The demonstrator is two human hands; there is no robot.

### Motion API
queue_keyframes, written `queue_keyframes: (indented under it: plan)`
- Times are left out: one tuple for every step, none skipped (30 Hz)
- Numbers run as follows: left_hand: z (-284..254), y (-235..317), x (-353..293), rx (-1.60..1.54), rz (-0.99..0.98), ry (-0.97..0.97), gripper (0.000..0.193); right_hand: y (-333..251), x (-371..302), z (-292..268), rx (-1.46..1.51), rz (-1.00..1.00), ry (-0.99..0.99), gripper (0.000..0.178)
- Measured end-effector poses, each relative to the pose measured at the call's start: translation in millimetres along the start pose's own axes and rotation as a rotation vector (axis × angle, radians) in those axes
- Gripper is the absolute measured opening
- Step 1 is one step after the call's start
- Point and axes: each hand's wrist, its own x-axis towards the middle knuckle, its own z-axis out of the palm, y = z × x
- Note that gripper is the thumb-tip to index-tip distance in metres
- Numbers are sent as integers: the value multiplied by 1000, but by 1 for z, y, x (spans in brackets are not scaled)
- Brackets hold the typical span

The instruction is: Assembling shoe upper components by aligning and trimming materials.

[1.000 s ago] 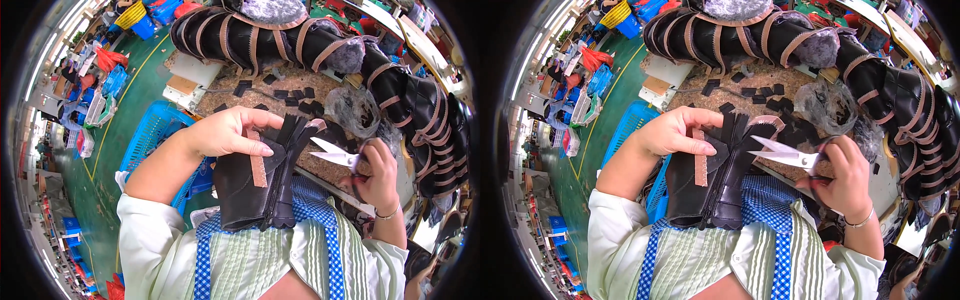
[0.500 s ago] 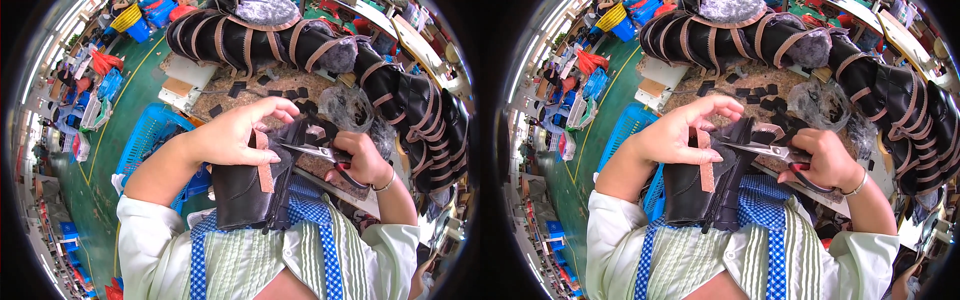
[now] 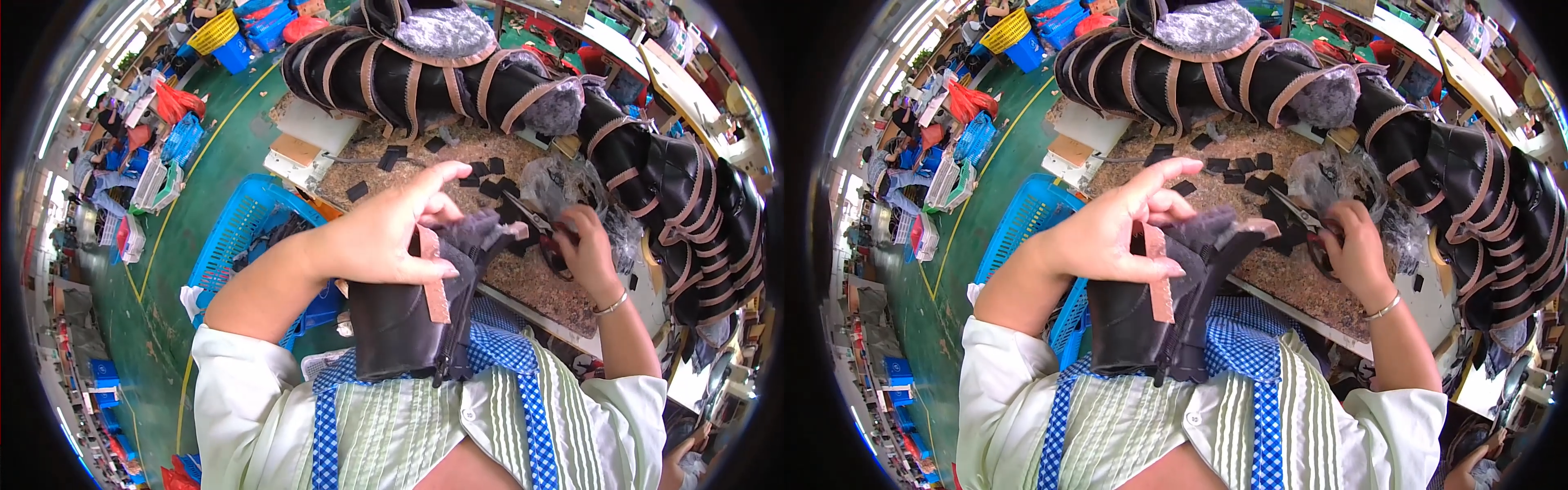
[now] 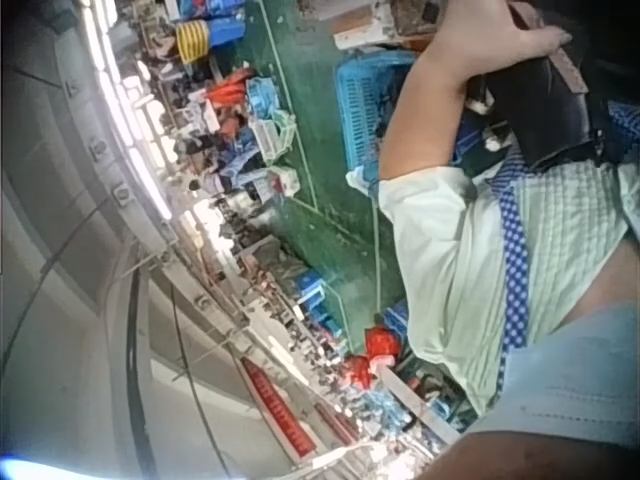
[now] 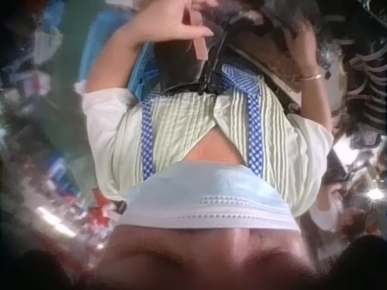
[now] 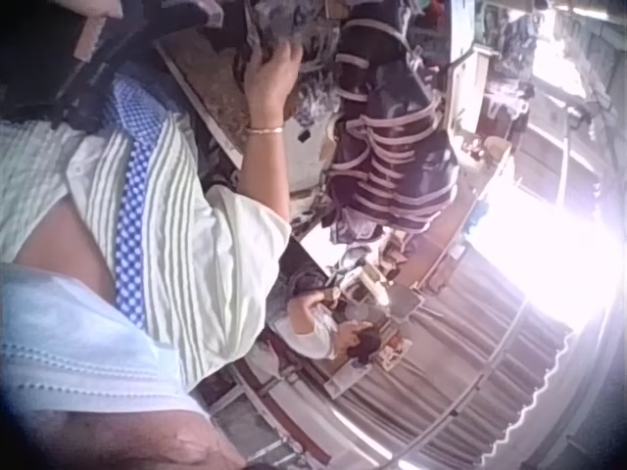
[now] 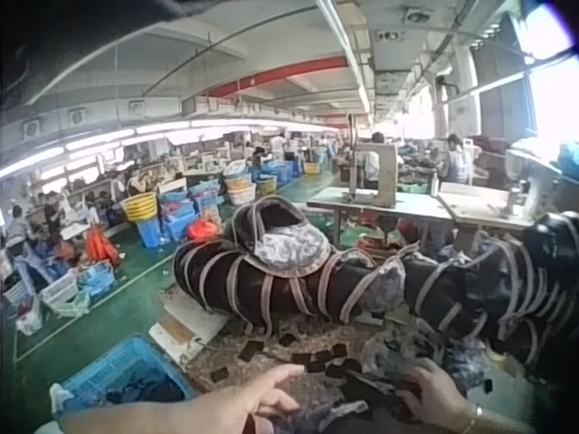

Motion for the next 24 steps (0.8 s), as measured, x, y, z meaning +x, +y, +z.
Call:
queue_keyframes:
  plan:
    - [6,-3,-2,-25,80,30,94,-9,13,0,119,-24,14,31]
    - [9,7,2,77,128,57,94,-27,25,-7,614,96,-141,32]
    - [16,9,8,39,221,114,93,-48,37,-15,1105,214,-305,34]
    - [22,12,13,-79,300,160,87,-67,52,-26,1342,153,-649,44]
    - [30,13,22,-327,365,185,79,-69,61,-21,1322,44,-883,59]
    - [32,19,26,-485,390,257,69,-78,69,-16,1146,-80,-1080,68]
    - [30,23,30,-596,421,377,57,-111,77,-20,990,-199,-1139,67]
    - [22,21,32,-610,506,469,46,-124,78,-24,951,93,-1276,59]
    - [12,17,25,-584,544,617,40,-136,85,-33,832,-45,-1090,56]
    - [-1,11,17,-513,518,786,36,-145,94,-45,713,-169,-903,54]
    - [-16,-4,1,-402,469,909,31,-150,107,-64,535,-153,-800,52]
    - [-27,-22,-15,-266,447,1031,29,-153,108,-70,684,-114,-513,49]
    - [-36,-39,-35,-208,384,1120,24,-149,119,-74,608,-118,-268,47]
    - [-42,-64,-57,-266,300,1201,21,-162,134,-71,734,-136,-21,43]
    - [-45,-89,-79,-330,216,1276,17,-159,155,-63,690,-224,209,36]
    - [-46,-107,-98,-313,111,1317,15,-152,177,-65,390,-201,358,32]
    - [-45,-125,-116,-296,3,1356,13,-141,202,-57,207,-344,523,31]
    - [-45,-144,-130,-234,-40,1371,13,-126,224,-45,218,-131,535,28]
    - [-41,-163,-147,-169,-96,1400,12,-117,245,-24,20,-252,663,22]
    - [-39,-181,-165,-82,-153,1450,12,-106,266,0,-93,-284,691,22]
    - [-38,-196,-183,6,-214,1494,12,-98,281,24,-85,-193,624,24]
    - [-39,-212,-202,126,-269,1525,13,-83,295,54,5,-232,555,24]
    - [-39,-229,-224,156,-314,1558,11,-68,308,81,62,-124,349,26]
    - [-42,-243,-248,256,-416,1575,11,-45,320,113,151,-179,394,36]
